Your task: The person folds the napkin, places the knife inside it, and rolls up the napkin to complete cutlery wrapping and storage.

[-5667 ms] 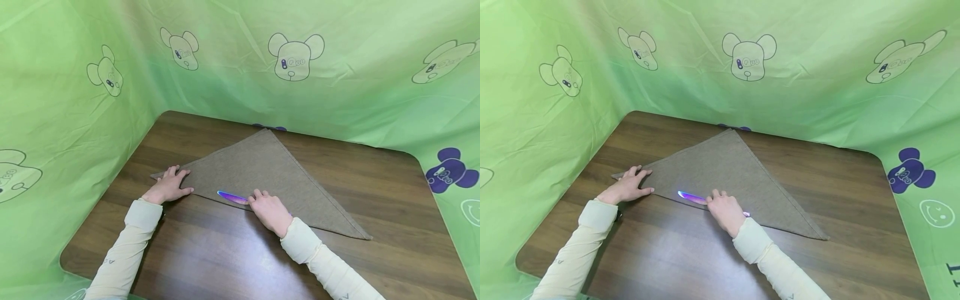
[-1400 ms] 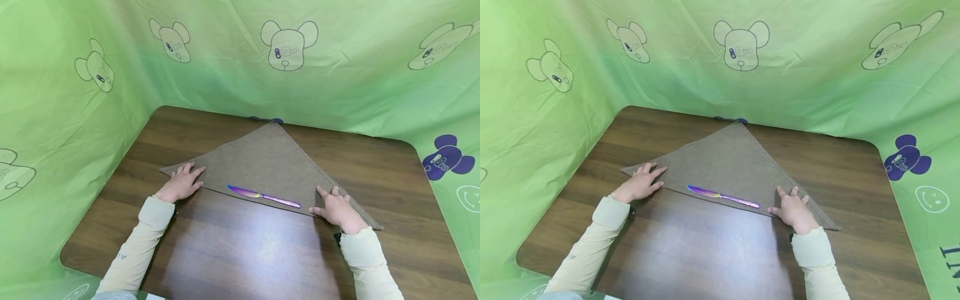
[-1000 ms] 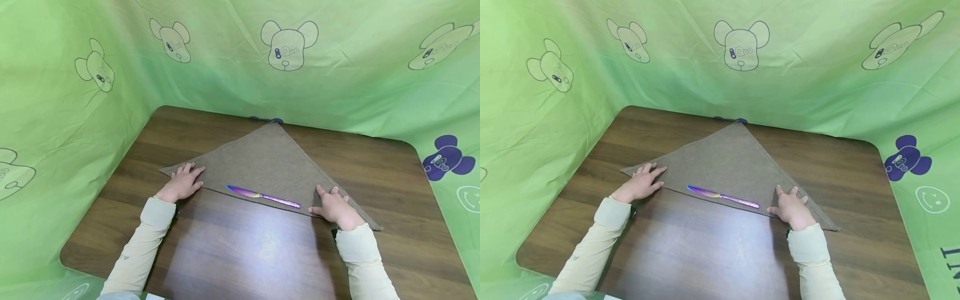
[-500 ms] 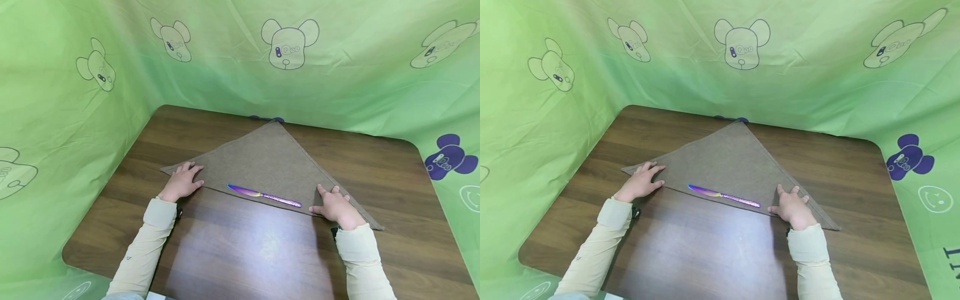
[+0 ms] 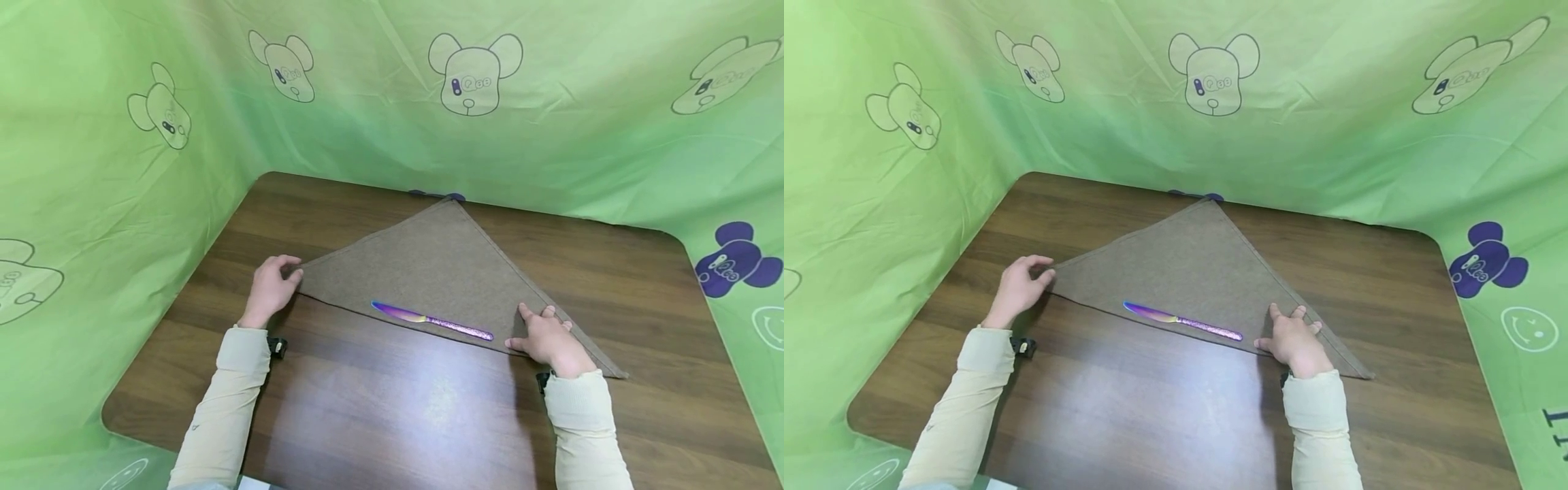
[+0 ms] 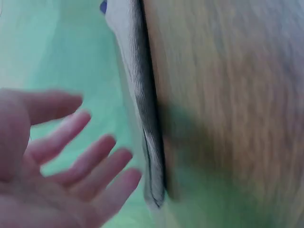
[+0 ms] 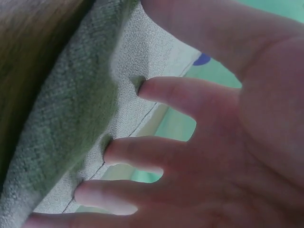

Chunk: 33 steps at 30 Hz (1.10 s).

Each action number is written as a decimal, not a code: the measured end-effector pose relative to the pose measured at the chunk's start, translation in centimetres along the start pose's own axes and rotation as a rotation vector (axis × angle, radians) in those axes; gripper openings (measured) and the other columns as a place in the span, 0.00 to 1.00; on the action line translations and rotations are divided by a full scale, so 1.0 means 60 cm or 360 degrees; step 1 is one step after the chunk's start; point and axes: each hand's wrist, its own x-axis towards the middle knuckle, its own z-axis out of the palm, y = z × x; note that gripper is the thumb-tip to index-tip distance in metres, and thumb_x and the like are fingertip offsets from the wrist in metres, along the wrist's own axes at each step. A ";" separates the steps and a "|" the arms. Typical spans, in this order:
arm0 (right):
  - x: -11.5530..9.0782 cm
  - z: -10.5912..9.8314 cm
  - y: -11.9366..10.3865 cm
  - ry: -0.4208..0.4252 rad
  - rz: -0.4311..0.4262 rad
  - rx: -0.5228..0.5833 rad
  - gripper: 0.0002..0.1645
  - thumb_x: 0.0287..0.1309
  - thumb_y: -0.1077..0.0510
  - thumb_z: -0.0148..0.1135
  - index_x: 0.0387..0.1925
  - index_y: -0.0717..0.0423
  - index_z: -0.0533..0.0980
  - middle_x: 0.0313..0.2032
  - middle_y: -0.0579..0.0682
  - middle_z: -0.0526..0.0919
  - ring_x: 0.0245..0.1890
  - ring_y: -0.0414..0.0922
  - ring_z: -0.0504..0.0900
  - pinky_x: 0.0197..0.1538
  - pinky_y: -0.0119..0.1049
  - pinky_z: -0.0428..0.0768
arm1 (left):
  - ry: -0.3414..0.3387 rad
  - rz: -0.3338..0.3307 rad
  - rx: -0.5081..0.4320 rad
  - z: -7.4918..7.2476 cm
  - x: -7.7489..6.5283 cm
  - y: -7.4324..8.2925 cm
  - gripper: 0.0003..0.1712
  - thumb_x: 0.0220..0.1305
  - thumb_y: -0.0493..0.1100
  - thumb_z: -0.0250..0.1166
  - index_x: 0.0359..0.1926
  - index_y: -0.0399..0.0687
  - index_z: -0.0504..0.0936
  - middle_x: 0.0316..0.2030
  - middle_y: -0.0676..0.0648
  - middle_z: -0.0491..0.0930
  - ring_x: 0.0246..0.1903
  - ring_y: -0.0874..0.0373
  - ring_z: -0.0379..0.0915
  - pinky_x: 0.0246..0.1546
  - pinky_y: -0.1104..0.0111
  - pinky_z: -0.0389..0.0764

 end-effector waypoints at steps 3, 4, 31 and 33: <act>-0.001 0.000 0.000 -0.0001 0.0020 0.0003 0.51 0.57 0.48 0.66 0.69 0.72 0.53 0.59 0.93 0.46 0.52 0.92 0.53 0.54 0.78 0.60 | 0.0214 -0.0216 -0.0129 -0.012 0.001 -0.011 0.17 0.66 0.41 0.58 0.53 0.40 0.80 0.52 0.34 0.77 0.56 0.38 0.70 0.59 0.50 0.67; -0.002 0.001 0.000 -0.0001 0.0026 0.0005 0.51 0.57 0.48 0.66 0.69 0.72 0.53 0.59 0.92 0.46 0.52 0.92 0.52 0.54 0.78 0.60 | 0.0268 -0.0293 -0.0186 -0.017 0.001 -0.015 0.18 0.66 0.41 0.57 0.54 0.40 0.80 0.52 0.34 0.77 0.56 0.39 0.70 0.58 0.51 0.67; -0.018 0.028 0.004 -0.0152 0.0192 0.0064 0.50 0.64 0.36 0.44 0.75 0.57 0.38 0.69 0.78 0.28 0.64 0.84 0.30 0.53 0.84 0.46 | 0.0108 -0.0804 -0.1184 -0.021 -0.005 -0.027 0.33 0.69 0.37 0.55 0.71 0.38 0.54 0.66 0.37 0.53 0.46 0.65 0.65 0.57 0.68 0.76; -0.018 0.030 0.004 -0.0145 0.0188 0.0072 0.50 0.65 0.36 0.43 0.75 0.56 0.37 0.69 0.77 0.27 0.65 0.83 0.29 0.54 0.84 0.45 | 0.0127 -0.0801 -0.1202 -0.019 -0.005 -0.025 0.34 0.68 0.36 0.55 0.71 0.39 0.54 0.64 0.38 0.56 0.46 0.65 0.65 0.58 0.66 0.75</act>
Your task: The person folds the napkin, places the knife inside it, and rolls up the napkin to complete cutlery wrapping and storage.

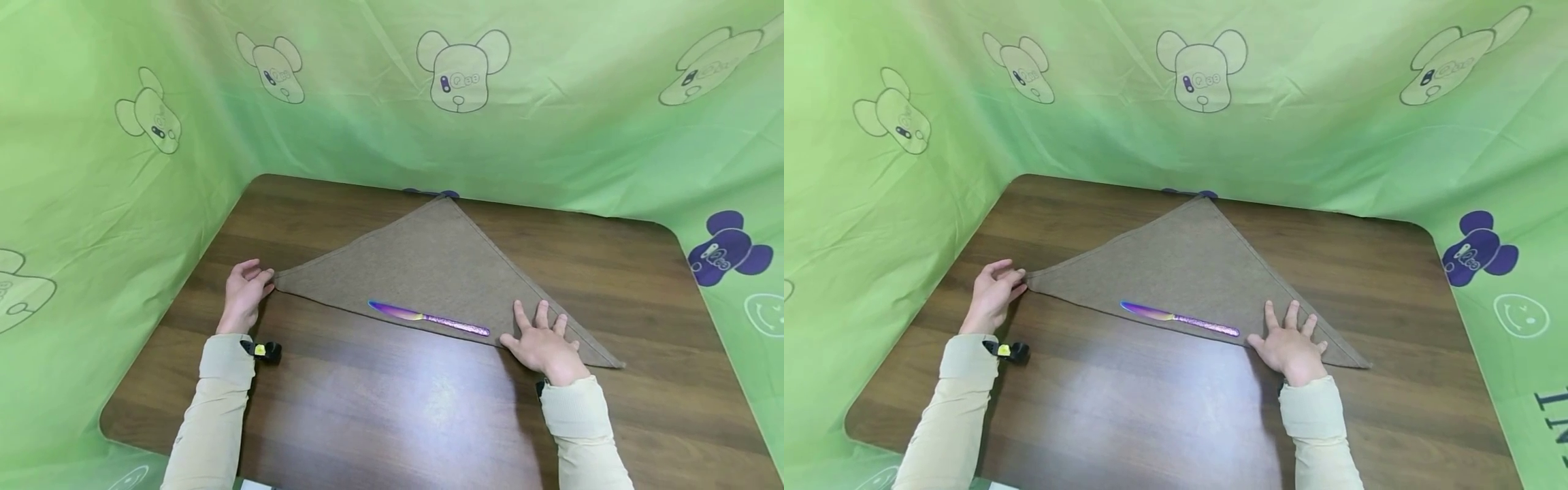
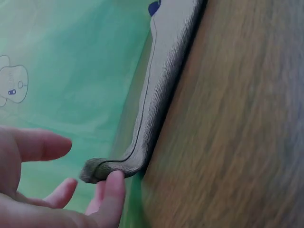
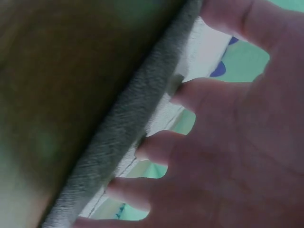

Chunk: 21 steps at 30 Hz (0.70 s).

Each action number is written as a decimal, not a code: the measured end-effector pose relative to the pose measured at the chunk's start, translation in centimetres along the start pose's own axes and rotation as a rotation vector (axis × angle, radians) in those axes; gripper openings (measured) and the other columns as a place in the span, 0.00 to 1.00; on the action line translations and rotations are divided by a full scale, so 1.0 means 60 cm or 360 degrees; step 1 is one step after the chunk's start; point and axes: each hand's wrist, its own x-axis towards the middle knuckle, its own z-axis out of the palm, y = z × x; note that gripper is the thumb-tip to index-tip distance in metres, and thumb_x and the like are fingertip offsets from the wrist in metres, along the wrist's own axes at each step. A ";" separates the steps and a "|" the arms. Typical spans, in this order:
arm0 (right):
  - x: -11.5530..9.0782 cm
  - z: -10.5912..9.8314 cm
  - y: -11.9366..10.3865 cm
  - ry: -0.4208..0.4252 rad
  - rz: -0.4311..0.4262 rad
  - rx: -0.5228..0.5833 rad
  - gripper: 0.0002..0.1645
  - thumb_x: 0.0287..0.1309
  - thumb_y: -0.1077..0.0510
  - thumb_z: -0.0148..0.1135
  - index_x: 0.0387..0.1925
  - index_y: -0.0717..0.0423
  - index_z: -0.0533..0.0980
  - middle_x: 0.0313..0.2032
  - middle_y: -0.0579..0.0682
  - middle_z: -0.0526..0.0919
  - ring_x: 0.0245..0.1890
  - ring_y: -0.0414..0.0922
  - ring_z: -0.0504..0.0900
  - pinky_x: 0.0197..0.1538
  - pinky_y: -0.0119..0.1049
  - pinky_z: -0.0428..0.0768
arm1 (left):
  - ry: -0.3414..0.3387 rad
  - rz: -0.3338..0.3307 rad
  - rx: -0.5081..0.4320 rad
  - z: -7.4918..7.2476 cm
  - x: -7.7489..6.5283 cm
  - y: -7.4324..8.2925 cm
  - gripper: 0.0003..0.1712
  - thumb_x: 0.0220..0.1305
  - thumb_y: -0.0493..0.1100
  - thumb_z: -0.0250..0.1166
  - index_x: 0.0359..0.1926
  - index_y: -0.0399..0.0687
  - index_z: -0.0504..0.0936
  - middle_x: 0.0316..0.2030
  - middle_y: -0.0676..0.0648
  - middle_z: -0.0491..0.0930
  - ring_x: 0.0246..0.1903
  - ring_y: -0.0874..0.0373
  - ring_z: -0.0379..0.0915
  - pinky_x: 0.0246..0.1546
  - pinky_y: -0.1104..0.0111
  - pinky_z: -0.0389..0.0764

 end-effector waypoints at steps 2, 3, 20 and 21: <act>0.000 0.002 0.000 0.0006 -0.0005 0.0010 0.50 0.65 0.36 0.43 0.75 0.55 0.37 0.70 0.77 0.26 0.65 0.83 0.28 0.54 0.84 0.45 | 0.0020 -0.0004 -0.0010 0.002 0.000 0.000 0.33 0.68 0.36 0.56 0.71 0.39 0.55 0.60 0.42 0.61 0.46 0.64 0.66 0.58 0.65 0.75; 0.000 0.003 0.000 0.0007 -0.0008 0.0017 0.50 0.65 0.36 0.43 0.76 0.55 0.36 0.70 0.76 0.26 0.65 0.83 0.28 0.54 0.84 0.44 | 0.0029 -0.0012 -0.0017 0.003 -0.001 0.000 0.33 0.68 0.36 0.56 0.71 0.40 0.55 0.57 0.44 0.63 0.46 0.63 0.67 0.57 0.65 0.75; -0.001 0.011 0.005 0.0077 -0.0016 0.0030 0.49 0.65 0.35 0.42 0.76 0.55 0.38 0.70 0.76 0.26 0.65 0.83 0.28 0.54 0.84 0.44 | 0.0104 -0.0128 -0.0630 0.029 0.004 -0.011 0.37 0.65 0.26 0.49 0.73 0.39 0.47 0.60 0.45 0.58 0.57 0.61 0.61 0.66 0.66 0.65; -0.001 0.011 0.005 0.0078 -0.0016 0.0032 0.50 0.65 0.35 0.42 0.76 0.55 0.38 0.70 0.76 0.27 0.65 0.83 0.28 0.54 0.84 0.44 | 0.0098 -0.0130 -0.0670 0.030 0.003 -0.012 0.38 0.65 0.25 0.48 0.73 0.38 0.46 0.58 0.47 0.60 0.58 0.61 0.61 0.66 0.67 0.65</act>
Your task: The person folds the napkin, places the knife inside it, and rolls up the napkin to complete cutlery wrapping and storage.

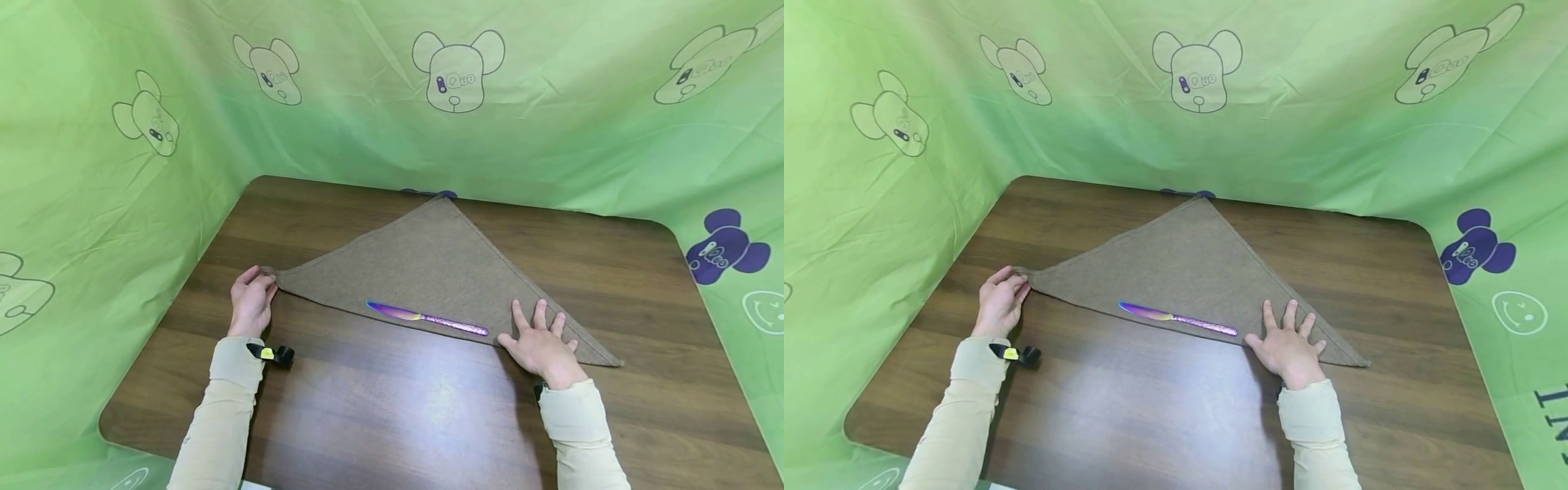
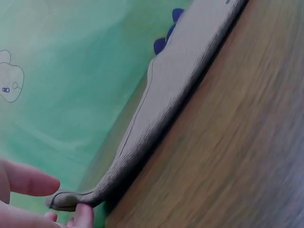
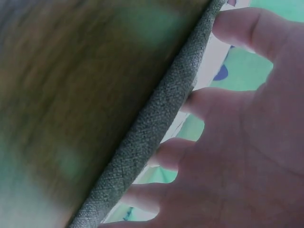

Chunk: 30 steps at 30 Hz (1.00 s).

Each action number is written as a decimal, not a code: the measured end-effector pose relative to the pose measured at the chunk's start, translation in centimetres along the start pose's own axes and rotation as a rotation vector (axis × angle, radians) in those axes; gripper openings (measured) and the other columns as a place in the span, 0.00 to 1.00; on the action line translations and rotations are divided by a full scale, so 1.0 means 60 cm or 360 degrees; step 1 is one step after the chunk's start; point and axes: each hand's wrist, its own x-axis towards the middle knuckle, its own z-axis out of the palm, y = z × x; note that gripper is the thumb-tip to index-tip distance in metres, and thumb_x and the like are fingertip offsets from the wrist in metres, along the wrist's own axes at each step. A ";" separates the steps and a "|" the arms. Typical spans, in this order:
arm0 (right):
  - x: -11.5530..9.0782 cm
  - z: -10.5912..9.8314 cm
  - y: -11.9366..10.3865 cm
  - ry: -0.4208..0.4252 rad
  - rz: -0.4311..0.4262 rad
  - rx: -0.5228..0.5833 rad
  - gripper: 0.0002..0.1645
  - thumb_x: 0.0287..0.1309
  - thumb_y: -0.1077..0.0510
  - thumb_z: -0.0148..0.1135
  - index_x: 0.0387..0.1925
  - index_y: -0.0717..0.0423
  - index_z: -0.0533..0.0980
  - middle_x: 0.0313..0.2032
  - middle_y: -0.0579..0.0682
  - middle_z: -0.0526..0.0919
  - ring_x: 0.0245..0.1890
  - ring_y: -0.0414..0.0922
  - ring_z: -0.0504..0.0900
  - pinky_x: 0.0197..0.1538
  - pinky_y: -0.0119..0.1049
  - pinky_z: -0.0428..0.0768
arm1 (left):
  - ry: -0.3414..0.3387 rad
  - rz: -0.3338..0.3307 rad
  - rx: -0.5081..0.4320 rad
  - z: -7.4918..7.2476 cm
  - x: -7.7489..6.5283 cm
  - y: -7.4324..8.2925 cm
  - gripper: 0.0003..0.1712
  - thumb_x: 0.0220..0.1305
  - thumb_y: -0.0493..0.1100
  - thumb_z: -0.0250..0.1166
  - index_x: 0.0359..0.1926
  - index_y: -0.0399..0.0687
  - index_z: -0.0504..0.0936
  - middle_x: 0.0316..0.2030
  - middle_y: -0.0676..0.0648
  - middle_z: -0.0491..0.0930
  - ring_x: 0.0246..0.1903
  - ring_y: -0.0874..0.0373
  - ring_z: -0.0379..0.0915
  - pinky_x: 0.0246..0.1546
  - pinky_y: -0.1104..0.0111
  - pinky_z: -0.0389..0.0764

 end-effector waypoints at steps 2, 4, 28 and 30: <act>0.000 0.000 0.000 0.0005 0.0000 0.0001 0.50 0.65 0.35 0.42 0.76 0.55 0.38 0.70 0.76 0.27 0.65 0.83 0.28 0.54 0.84 0.44 | 0.0001 -0.0010 -0.0070 0.002 -0.003 -0.003 0.38 0.64 0.24 0.48 0.72 0.37 0.47 0.56 0.48 0.63 0.60 0.61 0.61 0.66 0.69 0.64; 0.000 0.001 0.000 0.0009 0.0000 0.0004 0.50 0.65 0.35 0.42 0.76 0.55 0.38 0.70 0.76 0.27 0.65 0.83 0.28 0.54 0.84 0.44 | 0.0010 -0.0026 -0.0142 0.004 -0.006 -0.004 0.37 0.64 0.23 0.47 0.73 0.36 0.48 0.60 0.47 0.62 0.62 0.60 0.60 0.66 0.70 0.64; 0.002 0.004 -0.003 0.0022 0.0019 0.0037 0.50 0.65 0.36 0.43 0.75 0.57 0.39 0.70 0.77 0.26 0.65 0.83 0.27 0.53 0.85 0.41 | -0.0083 -0.0364 -0.0561 0.013 -0.015 -0.002 0.27 0.74 0.38 0.47 0.71 0.49 0.57 0.71 0.48 0.59 0.70 0.58 0.57 0.72 0.62 0.56; 0.003 0.005 -0.004 0.0015 0.0024 0.0044 0.50 0.65 0.36 0.44 0.75 0.57 0.38 0.70 0.76 0.26 0.64 0.83 0.27 0.53 0.85 0.41 | -0.0102 -0.0374 -0.0589 0.014 -0.016 -0.002 0.28 0.74 0.40 0.46 0.73 0.50 0.54 0.72 0.50 0.57 0.70 0.59 0.56 0.72 0.62 0.54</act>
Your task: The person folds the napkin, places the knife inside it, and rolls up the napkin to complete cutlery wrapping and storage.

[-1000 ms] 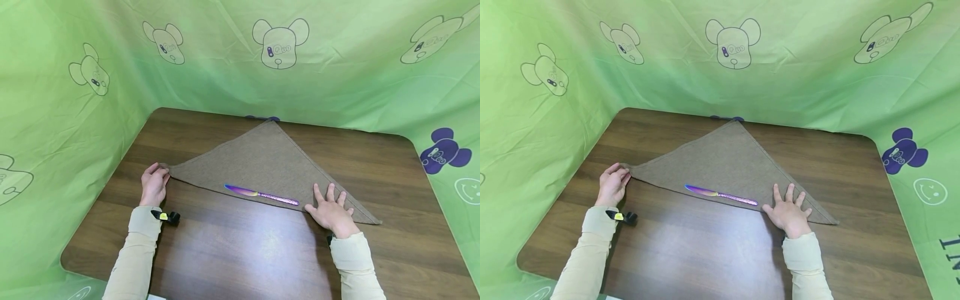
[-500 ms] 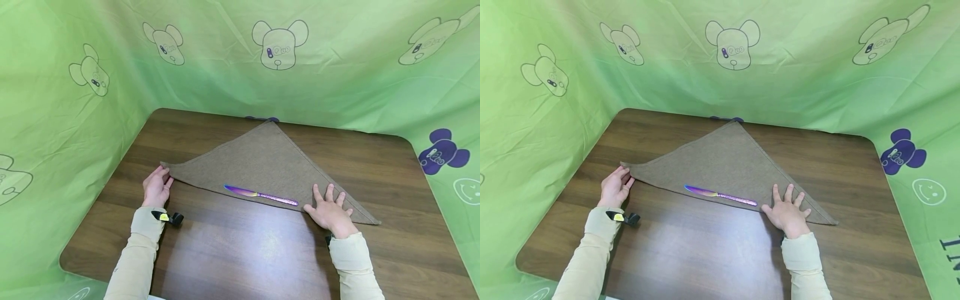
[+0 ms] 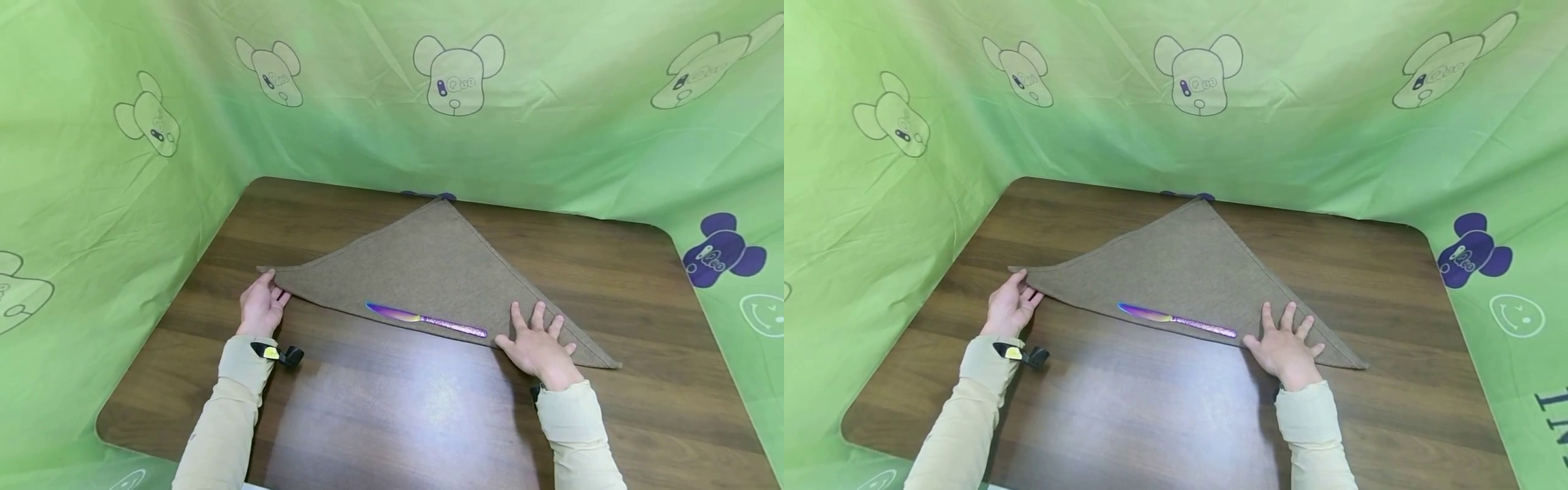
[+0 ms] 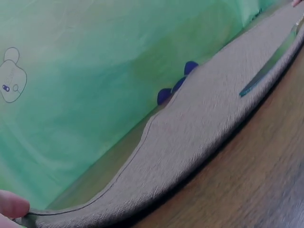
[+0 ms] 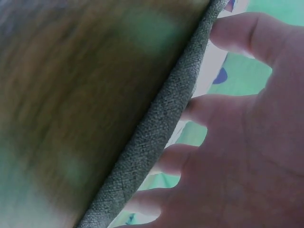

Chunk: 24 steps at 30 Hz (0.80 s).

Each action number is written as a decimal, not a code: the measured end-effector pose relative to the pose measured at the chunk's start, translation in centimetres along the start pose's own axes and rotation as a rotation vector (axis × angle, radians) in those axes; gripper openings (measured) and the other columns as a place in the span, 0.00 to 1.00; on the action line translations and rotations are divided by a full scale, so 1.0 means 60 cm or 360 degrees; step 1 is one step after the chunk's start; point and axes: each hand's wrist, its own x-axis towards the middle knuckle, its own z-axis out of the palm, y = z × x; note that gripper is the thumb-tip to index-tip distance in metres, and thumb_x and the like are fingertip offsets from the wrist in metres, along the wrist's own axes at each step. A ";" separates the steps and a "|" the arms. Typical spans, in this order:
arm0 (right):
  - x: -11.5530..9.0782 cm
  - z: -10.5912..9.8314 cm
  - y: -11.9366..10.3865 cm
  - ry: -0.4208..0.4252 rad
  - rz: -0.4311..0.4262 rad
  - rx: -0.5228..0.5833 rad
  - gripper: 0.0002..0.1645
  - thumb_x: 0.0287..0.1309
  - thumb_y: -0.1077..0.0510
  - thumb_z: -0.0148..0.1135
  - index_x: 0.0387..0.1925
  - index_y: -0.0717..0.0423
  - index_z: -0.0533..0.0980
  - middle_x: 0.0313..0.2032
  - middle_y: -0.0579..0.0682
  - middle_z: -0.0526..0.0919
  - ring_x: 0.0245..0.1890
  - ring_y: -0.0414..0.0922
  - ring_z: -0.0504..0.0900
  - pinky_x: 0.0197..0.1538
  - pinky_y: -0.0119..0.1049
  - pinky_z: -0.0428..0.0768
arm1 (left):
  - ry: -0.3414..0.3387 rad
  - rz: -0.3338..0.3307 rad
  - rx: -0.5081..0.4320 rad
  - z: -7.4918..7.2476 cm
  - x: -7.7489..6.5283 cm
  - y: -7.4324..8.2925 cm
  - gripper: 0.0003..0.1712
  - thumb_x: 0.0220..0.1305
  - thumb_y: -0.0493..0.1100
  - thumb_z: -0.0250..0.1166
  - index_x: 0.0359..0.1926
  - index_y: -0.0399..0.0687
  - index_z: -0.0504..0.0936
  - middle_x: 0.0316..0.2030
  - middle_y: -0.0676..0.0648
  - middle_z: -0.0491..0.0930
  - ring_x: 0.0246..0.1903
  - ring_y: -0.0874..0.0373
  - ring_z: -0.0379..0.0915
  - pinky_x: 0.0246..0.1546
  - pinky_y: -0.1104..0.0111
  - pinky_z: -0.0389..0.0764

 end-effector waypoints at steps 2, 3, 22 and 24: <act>0.000 0.000 0.000 -0.0008 0.0006 0.0007 0.50 0.65 0.36 0.44 0.75 0.57 0.38 0.70 0.76 0.25 0.64 0.83 0.26 0.53 0.85 0.40 | -0.0020 -0.0017 -0.0038 0.001 -0.001 -0.002 0.30 0.75 0.42 0.45 0.74 0.52 0.51 0.73 0.51 0.55 0.71 0.60 0.54 0.73 0.63 0.52; 0.000 0.001 0.000 -0.0011 0.0007 0.0010 0.50 0.65 0.36 0.44 0.75 0.57 0.38 0.70 0.76 0.25 0.64 0.83 0.25 0.53 0.85 0.39 | -0.0024 -0.0026 -0.0067 0.003 -0.001 -0.003 0.30 0.75 0.43 0.45 0.74 0.54 0.50 0.74 0.52 0.55 0.71 0.61 0.53 0.73 0.63 0.51; -0.001 0.002 -0.002 -0.0002 0.0016 0.0038 0.50 0.64 0.37 0.44 0.75 0.57 0.38 0.70 0.75 0.25 0.65 0.82 0.24 0.52 0.85 0.38 | -0.0005 -0.0052 -0.0156 0.027 -0.004 -0.018 0.30 0.75 0.49 0.45 0.75 0.61 0.49 0.74 0.56 0.51 0.71 0.65 0.48 0.73 0.70 0.46; -0.002 0.003 -0.003 -0.0007 0.0015 0.0037 0.50 0.64 0.37 0.44 0.76 0.56 0.38 0.70 0.75 0.25 0.65 0.82 0.24 0.52 0.85 0.38 | 0.0002 -0.0055 -0.0163 0.028 -0.005 -0.019 0.29 0.75 0.49 0.46 0.73 0.60 0.52 0.73 0.55 0.52 0.71 0.64 0.49 0.72 0.70 0.48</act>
